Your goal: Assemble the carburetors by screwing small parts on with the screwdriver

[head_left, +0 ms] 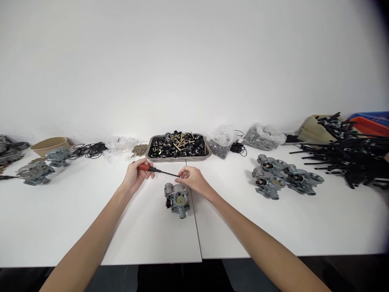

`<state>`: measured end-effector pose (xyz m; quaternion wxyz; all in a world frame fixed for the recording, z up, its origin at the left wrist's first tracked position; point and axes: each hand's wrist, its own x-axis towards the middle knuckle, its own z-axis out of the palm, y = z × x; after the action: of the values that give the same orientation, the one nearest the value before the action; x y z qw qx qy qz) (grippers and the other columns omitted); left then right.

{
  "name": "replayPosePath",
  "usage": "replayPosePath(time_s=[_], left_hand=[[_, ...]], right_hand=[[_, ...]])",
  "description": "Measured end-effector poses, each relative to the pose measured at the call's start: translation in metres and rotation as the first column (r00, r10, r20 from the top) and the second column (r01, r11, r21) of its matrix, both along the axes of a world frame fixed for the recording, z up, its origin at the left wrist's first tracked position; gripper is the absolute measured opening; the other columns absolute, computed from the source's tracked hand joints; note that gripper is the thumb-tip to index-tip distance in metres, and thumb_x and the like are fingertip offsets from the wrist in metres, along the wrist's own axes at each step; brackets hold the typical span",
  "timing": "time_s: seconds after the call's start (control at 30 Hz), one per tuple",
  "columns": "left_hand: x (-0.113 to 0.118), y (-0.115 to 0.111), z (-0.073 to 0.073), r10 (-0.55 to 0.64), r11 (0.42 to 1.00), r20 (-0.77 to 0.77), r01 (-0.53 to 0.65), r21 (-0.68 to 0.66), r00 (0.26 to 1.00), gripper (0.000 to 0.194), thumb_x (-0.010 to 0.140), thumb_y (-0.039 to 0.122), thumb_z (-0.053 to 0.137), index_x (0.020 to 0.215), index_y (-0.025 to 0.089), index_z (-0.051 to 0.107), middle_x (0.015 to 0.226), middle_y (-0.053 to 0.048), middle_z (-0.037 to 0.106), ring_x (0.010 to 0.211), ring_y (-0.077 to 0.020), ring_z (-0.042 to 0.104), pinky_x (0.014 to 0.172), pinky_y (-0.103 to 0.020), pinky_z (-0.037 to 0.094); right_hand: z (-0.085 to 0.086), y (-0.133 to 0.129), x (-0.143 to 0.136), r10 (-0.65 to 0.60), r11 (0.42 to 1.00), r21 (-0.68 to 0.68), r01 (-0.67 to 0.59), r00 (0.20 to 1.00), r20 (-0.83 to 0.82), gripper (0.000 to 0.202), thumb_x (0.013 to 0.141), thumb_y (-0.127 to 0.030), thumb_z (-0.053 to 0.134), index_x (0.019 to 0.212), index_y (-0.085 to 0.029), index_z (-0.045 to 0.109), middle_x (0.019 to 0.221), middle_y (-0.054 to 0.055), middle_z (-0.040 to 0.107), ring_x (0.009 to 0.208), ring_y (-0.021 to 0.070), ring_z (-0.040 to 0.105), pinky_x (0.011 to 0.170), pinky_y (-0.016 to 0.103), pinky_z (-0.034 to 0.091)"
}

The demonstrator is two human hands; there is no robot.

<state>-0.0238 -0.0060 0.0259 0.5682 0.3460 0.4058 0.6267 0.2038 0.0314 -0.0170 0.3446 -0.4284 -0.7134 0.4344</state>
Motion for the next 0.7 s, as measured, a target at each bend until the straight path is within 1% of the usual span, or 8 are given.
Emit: replayPosePath(time_s=[0.2,0.27,0.33,0.4,0.5,0.57,0.7], left_hand=[[-0.003,0.001,0.0,0.022,1.0,0.007,-0.022,0.006,1.0,0.025,0.08,0.022,0.059,0.058,0.012,0.054,0.068,-0.007,0.063,0.035,-0.0079,0.041,0.046,-0.032,0.047],[-0.006,0.002,0.001,0.04,0.999,0.016,-0.04,0.008,0.999,0.024,0.08,0.022,0.058,0.058,0.013,0.053,0.068,-0.007,0.063,0.036,-0.0079,0.04,0.046,-0.032,0.047],[-0.008,0.003,0.002,0.055,0.998,0.025,-0.056,0.01,0.998,0.024,0.079,0.022,0.058,0.058,0.013,0.053,0.068,-0.007,0.063,0.036,-0.0078,0.04,0.047,-0.032,0.047],[-0.01,0.003,0.003,0.065,0.998,0.037,-0.066,0.016,0.997,0.024,0.079,0.022,0.058,0.058,0.013,0.053,0.069,-0.007,0.063,0.036,-0.0078,0.04,0.047,-0.032,0.047],[-0.011,0.003,0.004,0.065,0.997,0.062,-0.067,0.03,0.996,0.025,0.08,0.021,0.057,0.057,0.013,0.054,0.07,-0.007,0.063,0.037,-0.0083,0.041,0.047,-0.032,0.046],[-0.009,0.001,0.005,0.052,0.998,0.081,-0.055,0.038,0.995,0.025,0.081,0.021,0.056,0.057,0.013,0.054,0.07,-0.007,0.063,0.037,-0.0086,0.042,0.047,-0.032,0.046],[-0.005,-0.001,0.006,0.014,0.999,0.098,-0.018,0.047,0.995,0.026,0.082,0.022,0.057,0.058,0.014,0.054,0.071,-0.006,0.062,0.039,-0.0084,0.042,0.048,-0.032,0.047]], right_hand=[[0.002,0.002,0.002,-0.001,0.997,-0.074,-0.008,0.993,-0.117,0.013,0.064,-0.024,0.077,0.068,-0.016,0.069,0.064,0.001,0.065,0.062,0.0141,0.057,0.059,0.026,0.044],[0.004,0.003,0.005,-0.003,0.992,-0.127,-0.019,0.984,-0.176,0.011,0.063,-0.023,0.078,0.069,-0.016,0.071,0.065,0.002,0.067,0.061,0.0143,0.059,0.059,0.027,0.046],[0.006,0.003,0.007,-0.013,0.979,-0.199,-0.04,0.967,-0.256,0.015,0.063,-0.024,0.08,0.073,-0.015,0.074,0.065,0.003,0.068,0.06,0.0146,0.061,0.06,0.028,0.05],[0.007,0.004,0.009,-0.032,0.957,-0.282,-0.071,0.939,-0.343,0.02,0.062,-0.025,0.083,0.076,-0.013,0.075,0.068,0.005,0.07,0.063,0.0154,0.064,0.064,0.029,0.055],[0.008,0.003,0.009,-0.073,0.906,-0.404,-0.129,0.891,-0.449,0.023,0.065,-0.027,0.085,0.08,-0.012,0.075,0.081,0.009,0.073,0.071,0.0157,0.067,0.071,0.029,0.058],[0.008,0.003,0.008,-0.1,0.866,-0.472,-0.167,0.866,-0.491,0.02,0.069,-0.026,0.083,0.081,-0.011,0.075,0.086,0.01,0.074,0.071,0.014,0.068,0.072,0.026,0.059],[0.008,0.002,0.005,-0.161,0.796,-0.566,-0.213,0.828,-0.537,0.01,0.076,-0.019,0.078,0.082,-0.012,0.075,0.086,0.009,0.074,0.066,0.0112,0.066,0.067,0.021,0.058]])
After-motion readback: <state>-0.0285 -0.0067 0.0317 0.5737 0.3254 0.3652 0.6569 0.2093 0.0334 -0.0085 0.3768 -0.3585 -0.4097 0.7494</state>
